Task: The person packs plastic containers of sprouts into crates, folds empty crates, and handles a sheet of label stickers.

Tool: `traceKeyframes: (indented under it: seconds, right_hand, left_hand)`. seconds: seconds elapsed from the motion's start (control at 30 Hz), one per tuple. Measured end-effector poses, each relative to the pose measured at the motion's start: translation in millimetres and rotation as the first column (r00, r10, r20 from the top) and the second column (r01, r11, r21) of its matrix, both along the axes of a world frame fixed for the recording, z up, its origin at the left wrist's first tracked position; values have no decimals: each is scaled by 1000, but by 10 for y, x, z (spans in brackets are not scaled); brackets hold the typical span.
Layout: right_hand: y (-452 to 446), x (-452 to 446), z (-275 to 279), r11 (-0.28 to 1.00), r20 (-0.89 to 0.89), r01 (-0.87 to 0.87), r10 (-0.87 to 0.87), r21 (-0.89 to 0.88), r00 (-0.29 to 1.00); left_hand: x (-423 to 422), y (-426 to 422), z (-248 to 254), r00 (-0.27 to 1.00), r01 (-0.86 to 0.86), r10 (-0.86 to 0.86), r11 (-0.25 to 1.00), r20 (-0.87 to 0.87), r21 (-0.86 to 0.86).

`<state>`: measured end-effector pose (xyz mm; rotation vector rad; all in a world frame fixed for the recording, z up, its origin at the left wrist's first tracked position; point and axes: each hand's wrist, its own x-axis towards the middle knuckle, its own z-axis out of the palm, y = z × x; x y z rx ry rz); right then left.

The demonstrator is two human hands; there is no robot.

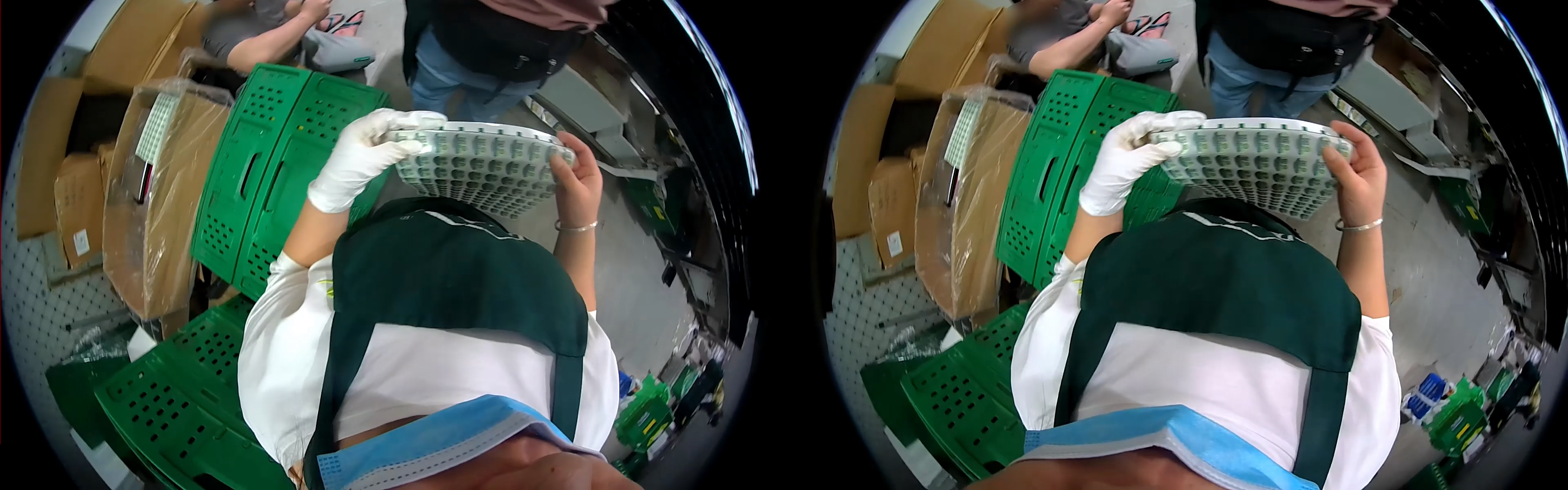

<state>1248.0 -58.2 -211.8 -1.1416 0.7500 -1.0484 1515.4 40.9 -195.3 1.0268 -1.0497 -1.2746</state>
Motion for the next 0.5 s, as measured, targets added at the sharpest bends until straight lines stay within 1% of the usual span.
traceKeyframes:
  seconds: [0.07,0.1,0.2,0.23,0.27,0.33,0.37,0.43,0.5]
  right_hand:
    - [-11,-15,-20,1000,-30,-11,12,9,999]
    - [-17,-28,-35,1000,-36,-22,22,18,999]
    - [-8,-44,-35,999,-52,-20,22,35,998]
    - [-5,-40,-27,999,-56,-23,26,45,998]
    - [-2,-35,-23,999,-58,-17,20,43,998]
    - [9,-15,-20,998,-36,-56,58,34,998]
    - [6,-19,-5,997,-22,-69,70,44,997]
    - [11,-6,12,996,-17,-81,82,43,996]
    - [21,22,20,995,-1,-96,96,36,995]
  left_hand:
    - [-34,1,-95,998,-46,46,999,-34,15]
    - [-47,11,-100,996,-74,77,995,-34,70]
    - [30,16,-253,996,-77,78,996,-35,44]
    - [15,19,-247,987,-109,113,993,-112,45]
    - [14,16,-276,988,-102,107,994,-114,43]
    - [6,25,-305,978,-168,135,961,-160,-220]
    - [-2,50,-250,978,-196,184,971,-94,-139]
    - [19,81,-129,982,-182,174,974,-69,-137]
    - [53,86,-133,984,-179,174,974,-41,-143]
